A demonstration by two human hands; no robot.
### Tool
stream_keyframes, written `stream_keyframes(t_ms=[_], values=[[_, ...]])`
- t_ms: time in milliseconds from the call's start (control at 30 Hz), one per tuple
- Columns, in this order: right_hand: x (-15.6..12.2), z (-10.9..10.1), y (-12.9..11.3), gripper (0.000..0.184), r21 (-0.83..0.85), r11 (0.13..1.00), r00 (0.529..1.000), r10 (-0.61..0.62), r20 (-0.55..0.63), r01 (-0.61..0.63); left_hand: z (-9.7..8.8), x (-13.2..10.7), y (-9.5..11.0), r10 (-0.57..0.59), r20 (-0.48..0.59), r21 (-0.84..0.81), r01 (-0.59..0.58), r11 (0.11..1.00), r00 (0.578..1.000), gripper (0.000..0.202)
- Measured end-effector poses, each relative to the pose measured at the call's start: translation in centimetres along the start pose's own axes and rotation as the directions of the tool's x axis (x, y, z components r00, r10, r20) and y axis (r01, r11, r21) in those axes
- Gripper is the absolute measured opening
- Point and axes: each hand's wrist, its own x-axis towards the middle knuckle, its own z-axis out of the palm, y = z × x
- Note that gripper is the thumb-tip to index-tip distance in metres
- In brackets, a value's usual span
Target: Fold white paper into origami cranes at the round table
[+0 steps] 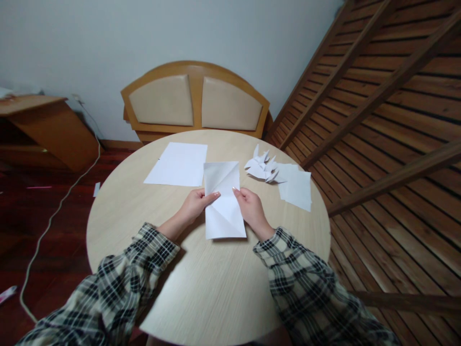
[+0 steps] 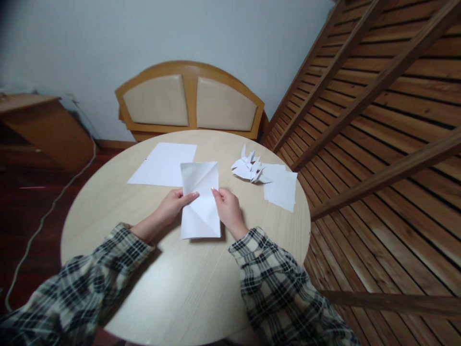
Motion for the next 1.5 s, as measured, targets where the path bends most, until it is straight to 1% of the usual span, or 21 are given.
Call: stream_keyframes(t_ms=[100, 267, 400, 500, 667, 733, 900, 1000, 1133, 1200, 1333, 1400, 1500], values=[[0.1, -0.2, 0.1, 0.045, 0.007, 1.0, 1.0, -0.011, -0.021, 0.011, -0.4, 0.3, 0.0, -0.009, 0.019, -0.014, 0.009, 1.0, 1.0, 0.032], [0.3, -0.6, -0.1, 0.046, 0.024, 1.0, 0.999, -0.004, -0.037, 0.005, -1.1, 0.6, 0.6, -0.052, 0.134, -0.004, 0.053, 0.999, 0.99, 0.034], [0.4, -0.8, 0.0, 0.046, 0.017, 1.0, 1.0, 0.0, -0.018, 0.0, -1.6, 0.6, 1.1, -0.052, 0.218, 0.073, 0.037, 0.997, 0.975, 0.031], [0.6, -0.9, 0.3, 0.045, 0.021, 1.0, 1.0, -0.001, 0.003, 0.001, -1.9, 0.6, 1.3, -0.05, 0.262, 0.122, 0.018, 0.992, 0.964, 0.034], [0.8, -0.9, 0.8, 0.042, 0.064, 0.997, 0.999, 0.033, 0.037, -0.036, -2.3, 0.7, 1.1, -0.107, 0.314, 0.122, 0.072, 0.99, 0.943, 0.035], [0.7, -0.9, 0.8, 0.041, 0.086, 0.995, 0.997, 0.053, 0.056, -0.058, -2.4, 0.7, 1.0, -0.117, 0.309, 0.12, 0.083, 0.989, 0.944, 0.033], [0.4, -0.6, 0.8, 0.04, 0.116, 0.989, 0.991, 0.081, 0.103, -0.093, -2.1, 0.6, 0.3, -0.087, 0.256, 0.06, 0.074, 0.995, 0.963, 0.027], [0.2, -0.3, 0.7, 0.04, 0.099, 0.991, 0.99, 0.073, 0.123, -0.086, -1.9, 0.6, -0.2, -0.059, 0.237, 0.018, 0.056, 0.998, 0.97, 0.03], [0.1, -0.2, 0.5, 0.041, 0.061, 0.997, 0.992, 0.046, 0.116, -0.053, -1.9, 0.7, -0.3, -0.03, 0.21, 0.002, 0.031, 1.0, 0.977, 0.031], [0.1, -0.3, 0.4, 0.041, 0.076, 0.996, 0.99, 0.031, 0.135, -0.042, -1.9, 0.7, -0.3, -0.042, 0.21, 0.01, 0.04, 0.999, 0.977, 0.031], [0.0, -0.4, 0.1, 0.039, 0.187, 0.982, 0.984, 0.005, 0.179, -0.039, -2.1, 0.5, -0.3, -0.098, 0.246, 0.024, 0.095, 0.995, 0.964, 0.032], [0.0, -0.4, 0.1, 0.04, 0.205, 0.978, 0.987, 0.0, 0.163, -0.033, -2.1, 0.3, -0.4, -0.132, 0.259, 0.035, 0.128, 0.991, 0.957, 0.033], [0.2, -0.5, 0.1, 0.043, 0.15, 0.989, 0.996, -0.024, 0.089, 0.011, -1.9, 0.2, -0.6, -0.164, 0.278, 0.047, 0.157, 0.986, 0.946, 0.033]])
